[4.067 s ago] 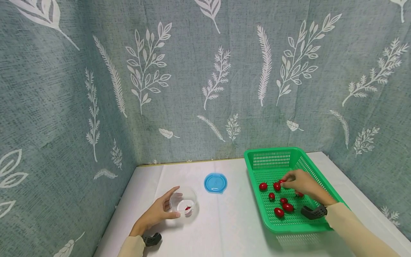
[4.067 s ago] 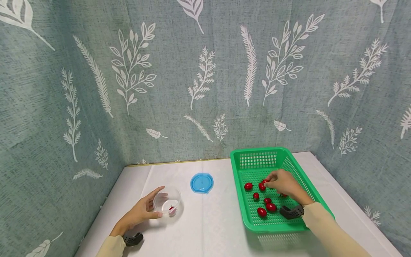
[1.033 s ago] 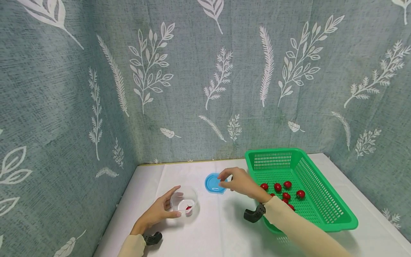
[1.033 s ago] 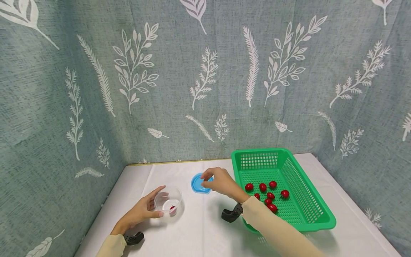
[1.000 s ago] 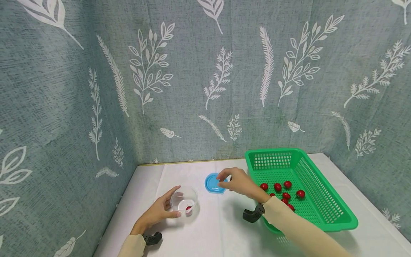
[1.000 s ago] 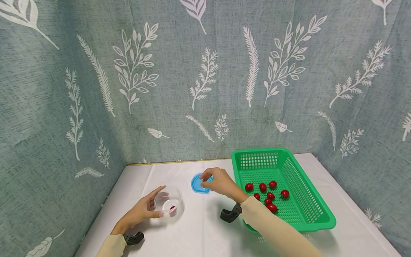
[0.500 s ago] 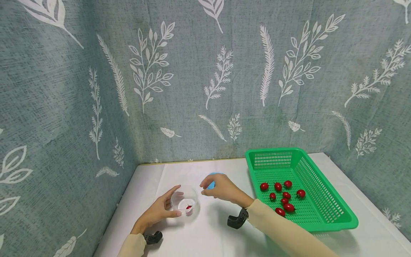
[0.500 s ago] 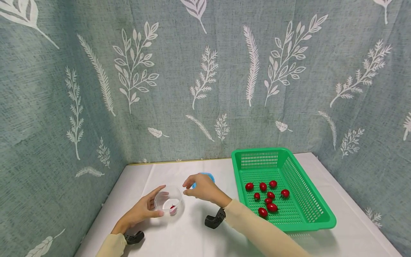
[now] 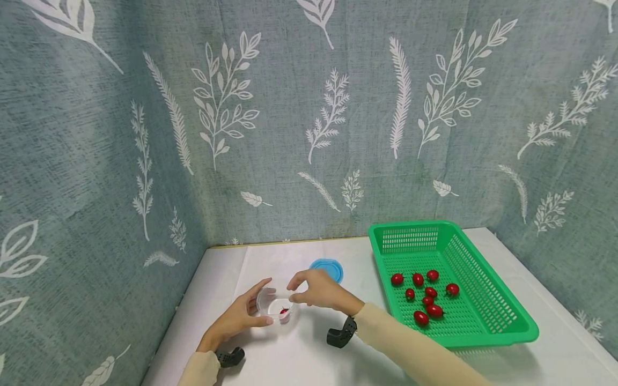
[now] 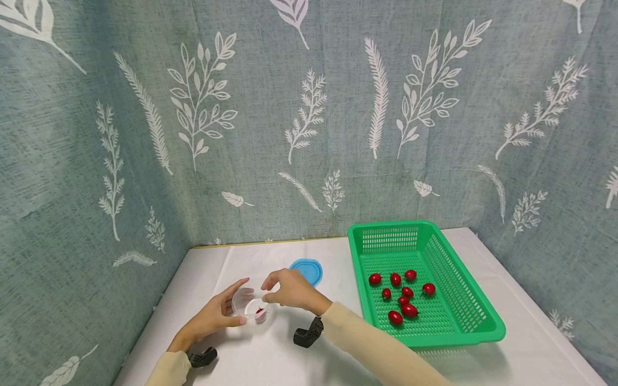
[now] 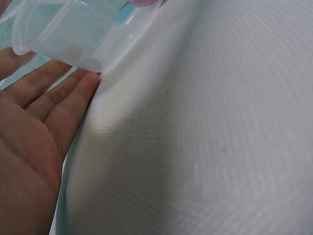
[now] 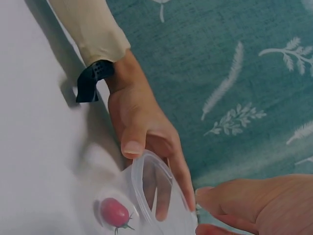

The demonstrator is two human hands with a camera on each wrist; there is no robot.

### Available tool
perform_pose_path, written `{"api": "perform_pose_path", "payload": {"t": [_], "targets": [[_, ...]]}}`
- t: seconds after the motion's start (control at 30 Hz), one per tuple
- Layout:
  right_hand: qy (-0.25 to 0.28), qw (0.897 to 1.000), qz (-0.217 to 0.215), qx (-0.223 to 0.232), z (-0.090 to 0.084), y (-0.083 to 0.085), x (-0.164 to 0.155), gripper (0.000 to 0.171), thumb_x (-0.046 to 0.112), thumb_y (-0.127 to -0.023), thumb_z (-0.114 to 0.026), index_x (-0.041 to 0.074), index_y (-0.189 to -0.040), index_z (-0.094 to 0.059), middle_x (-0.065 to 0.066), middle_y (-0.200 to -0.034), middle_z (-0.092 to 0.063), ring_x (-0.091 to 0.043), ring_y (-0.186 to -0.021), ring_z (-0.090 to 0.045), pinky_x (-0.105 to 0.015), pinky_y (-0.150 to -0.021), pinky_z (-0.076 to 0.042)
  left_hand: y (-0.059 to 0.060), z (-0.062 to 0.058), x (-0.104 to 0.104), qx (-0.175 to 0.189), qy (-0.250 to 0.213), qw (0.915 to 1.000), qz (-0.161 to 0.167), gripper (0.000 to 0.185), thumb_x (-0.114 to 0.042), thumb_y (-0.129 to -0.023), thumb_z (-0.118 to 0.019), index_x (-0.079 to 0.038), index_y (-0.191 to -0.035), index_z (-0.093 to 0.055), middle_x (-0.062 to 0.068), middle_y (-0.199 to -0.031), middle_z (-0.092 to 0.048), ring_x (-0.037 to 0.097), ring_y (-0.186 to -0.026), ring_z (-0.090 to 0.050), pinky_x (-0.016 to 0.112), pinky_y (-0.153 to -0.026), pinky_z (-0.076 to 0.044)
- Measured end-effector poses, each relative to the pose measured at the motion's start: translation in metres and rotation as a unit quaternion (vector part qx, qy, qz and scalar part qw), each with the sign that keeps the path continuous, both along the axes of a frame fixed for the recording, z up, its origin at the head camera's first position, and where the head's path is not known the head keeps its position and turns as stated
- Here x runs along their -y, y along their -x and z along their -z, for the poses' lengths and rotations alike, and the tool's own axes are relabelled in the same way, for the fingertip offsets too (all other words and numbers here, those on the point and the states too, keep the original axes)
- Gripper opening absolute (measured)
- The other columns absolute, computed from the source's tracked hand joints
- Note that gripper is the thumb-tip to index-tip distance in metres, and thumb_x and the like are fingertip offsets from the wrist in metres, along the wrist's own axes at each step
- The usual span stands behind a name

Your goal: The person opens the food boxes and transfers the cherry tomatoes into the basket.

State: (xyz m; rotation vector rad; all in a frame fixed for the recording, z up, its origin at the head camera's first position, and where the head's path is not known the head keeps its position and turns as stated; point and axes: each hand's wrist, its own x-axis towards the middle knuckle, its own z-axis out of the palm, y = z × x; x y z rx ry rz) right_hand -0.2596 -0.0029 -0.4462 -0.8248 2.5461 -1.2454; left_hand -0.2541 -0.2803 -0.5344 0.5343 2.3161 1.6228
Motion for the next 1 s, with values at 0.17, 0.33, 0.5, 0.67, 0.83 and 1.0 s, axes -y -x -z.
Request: {"api": "perform_pose_path", "payload": {"t": [0.17, 0.33, 0.5, 0.67, 0.83, 1.0], "targets": [[0.001, 1.0, -0.018, 0.004, 0.005, 0.002, 0.007, 0.018, 0.016, -0.088, -0.082, 0.011, -0.104, -0.077, -0.003, -0.104, -0.075, -0.022, -0.068, -0.071, -0.025, -0.058, -0.056, -0.001, 0.0, 0.001, -0.003, 0.005, 1.0, -0.002, 0.1, -0.016, -0.086, -0.086, -0.015, -0.165, -0.024, 0.021, -0.168, -0.019, 0.044, -0.148, -0.032, 0.06, -0.117, -0.029], [-0.019, 0.999, -0.033, 0.008, 0.006, 0.002, 0.014, 0.025, 0.015, -0.087, -0.082, 0.005, -0.109, -0.076, -0.008, -0.109, -0.075, -0.015, -0.061, -0.067, -0.025, -0.057, -0.054, 0.0, 0.001, 0.002, -0.003, 0.0, 1.0, 0.003, 0.099, -0.015, -0.087, -0.085, -0.016, -0.165, -0.023, 0.021, -0.168, -0.018, 0.044, -0.149, -0.03, 0.06, -0.117, -0.029], [-0.042, 0.998, -0.037, 0.002, 0.01, 0.004, 0.018, 0.024, 0.016, -0.088, -0.081, 0.006, -0.11, -0.076, -0.006, -0.109, -0.075, -0.011, -0.057, -0.064, -0.023, -0.057, -0.053, 0.001, 0.001, 0.002, -0.005, -0.005, 0.9999, 0.01, 0.099, -0.014, -0.089, -0.083, -0.016, -0.166, -0.022, 0.021, -0.168, -0.019, 0.042, -0.148, -0.033, 0.059, -0.116, -0.031], [-0.084, 0.995, -0.043, -0.042, 0.015, 0.008, 0.025, 0.021, 0.02, -0.091, -0.079, 0.009, -0.109, -0.078, 0.002, -0.104, -0.076, -0.009, -0.069, -0.067, -0.022, -0.064, -0.054, 0.001, 0.0, 0.004, -0.007, -0.011, 0.9998, 0.017, 0.098, -0.013, -0.089, -0.082, -0.015, -0.166, -0.021, 0.022, -0.167, -0.02, 0.041, -0.146, -0.036, 0.056, -0.116, -0.034], [-0.134, 0.985, -0.053, -0.093, 0.02, 0.008, 0.031, 0.017, 0.023, -0.092, -0.077, 0.013, -0.105, -0.078, 0.009, -0.098, -0.075, -0.013, -0.095, -0.07, -0.024, -0.079, -0.054, 0.0, 0.0, 0.003, -0.006, -0.009, 0.9999, 0.012, 0.099, -0.014, -0.089, -0.083, -0.016, -0.166, -0.021, 0.019, -0.169, -0.014, 0.044, -0.15, -0.027, 0.059, -0.117, -0.03], [-0.173, 0.979, -0.046, -0.101, 0.024, 0.006, 0.037, 0.014, 0.028, -0.094, -0.076, 0.017, -0.102, -0.079, 0.011, -0.095, -0.073, -0.006, -0.086, -0.065, -0.024, -0.074, -0.054, -0.001, -0.001, 0.002, -0.004, -0.005, 1.0, 0.007, 0.1, -0.015, -0.088, -0.084, -0.016, -0.166, -0.022, 0.018, -0.17, -0.013, 0.044, -0.151, -0.023, 0.06, -0.117, -0.028]]}}
